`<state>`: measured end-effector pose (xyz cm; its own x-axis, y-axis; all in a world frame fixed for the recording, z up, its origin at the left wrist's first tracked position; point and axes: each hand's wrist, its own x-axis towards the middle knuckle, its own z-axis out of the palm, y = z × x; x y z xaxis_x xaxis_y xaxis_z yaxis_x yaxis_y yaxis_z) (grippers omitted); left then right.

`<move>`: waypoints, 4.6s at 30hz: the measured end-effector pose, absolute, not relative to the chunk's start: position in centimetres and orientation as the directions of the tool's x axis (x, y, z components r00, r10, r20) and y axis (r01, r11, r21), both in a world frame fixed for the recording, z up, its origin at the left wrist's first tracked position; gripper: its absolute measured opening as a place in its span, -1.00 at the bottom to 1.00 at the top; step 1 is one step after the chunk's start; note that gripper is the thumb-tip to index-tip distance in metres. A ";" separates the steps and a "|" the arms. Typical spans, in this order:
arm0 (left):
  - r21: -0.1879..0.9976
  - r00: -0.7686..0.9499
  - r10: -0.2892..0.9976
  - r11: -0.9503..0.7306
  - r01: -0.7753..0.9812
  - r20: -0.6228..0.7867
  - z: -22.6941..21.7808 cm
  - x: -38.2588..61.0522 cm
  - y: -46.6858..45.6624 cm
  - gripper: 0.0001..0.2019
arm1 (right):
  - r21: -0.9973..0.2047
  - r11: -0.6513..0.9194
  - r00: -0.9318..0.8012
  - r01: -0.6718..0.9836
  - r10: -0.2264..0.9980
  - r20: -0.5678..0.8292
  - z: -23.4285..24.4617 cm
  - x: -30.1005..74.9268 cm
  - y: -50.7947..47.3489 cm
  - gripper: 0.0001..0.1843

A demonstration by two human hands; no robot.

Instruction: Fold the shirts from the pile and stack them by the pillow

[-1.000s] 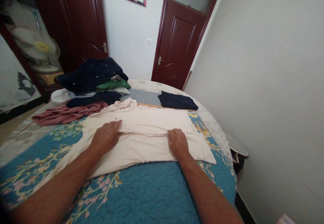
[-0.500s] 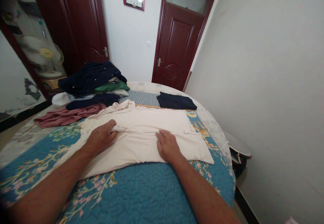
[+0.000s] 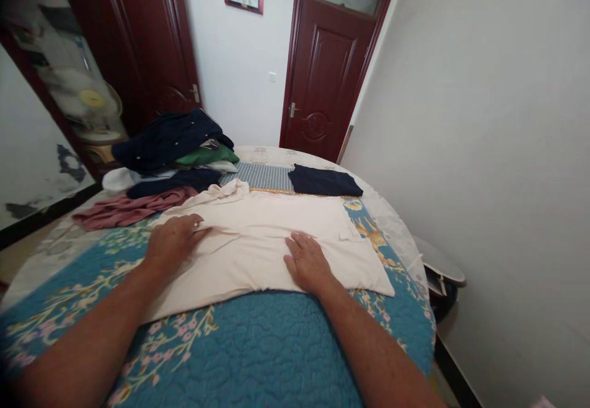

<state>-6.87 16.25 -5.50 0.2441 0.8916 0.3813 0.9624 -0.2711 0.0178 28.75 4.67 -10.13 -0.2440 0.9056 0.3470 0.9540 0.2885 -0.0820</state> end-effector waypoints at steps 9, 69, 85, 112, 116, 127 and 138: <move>0.252 0.167 0.904 -0.281 0.926 0.393 -5.7 -9.1 16.8 -0.65 | -0.068 0.319 -0.273 0.945 0.888 0.369 -10.4 29.0 4.7 -0.49; 0.160 0.499 0.830 -0.543 0.824 0.247 -8.8 -4.4 9.6 -0.18 | -0.056 0.334 -0.300 0.941 0.898 0.322 -11.7 28.7 3.9 -0.39; 0.119 0.386 0.907 -0.407 0.905 0.170 -9.1 -8.1 13.1 -0.26 | 0.080 -0.124 0.108 0.989 0.978 0.176 -13.4 42.6 3.1 -0.27; 0.180 0.012 0.928 -0.084 0.980 0.372 -7.6 -10.8 13.0 -0.61 | -0.204 0.199 -0.060 0.959 0.841 0.537 -7.8 36.8 5.8 -0.52; 0.224 0.034 0.917 -0.132 0.965 0.396 -8.1 -10.8 13.6 -0.67 | -0.399 0.323 -0.154 0.858 0.903 0.401 -5.0 26.7 9.6 -0.52; 0.577 0.077 0.823 -0.458 0.676 0.563 -10.0 -11.1 15.4 -0.68 | -0.649 0.159 -0.219 0.744 0.976 -0.012 -5.0 10.1 20.3 -0.36; 0.593 0.009 0.906 -0.284 0.754 0.423 -9.5 -11.1 14.7 -0.59 | -0.979 -0.036 -0.218 0.200 0.973 -0.080 -7.0 10.1 21.4 -0.58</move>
<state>-11.11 14.67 -9.50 0.0086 0.9063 0.4225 0.7536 -0.2836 0.5930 10.08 21.37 -7.04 -0.2184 0.9726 -0.0799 0.1998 -0.0356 -0.9792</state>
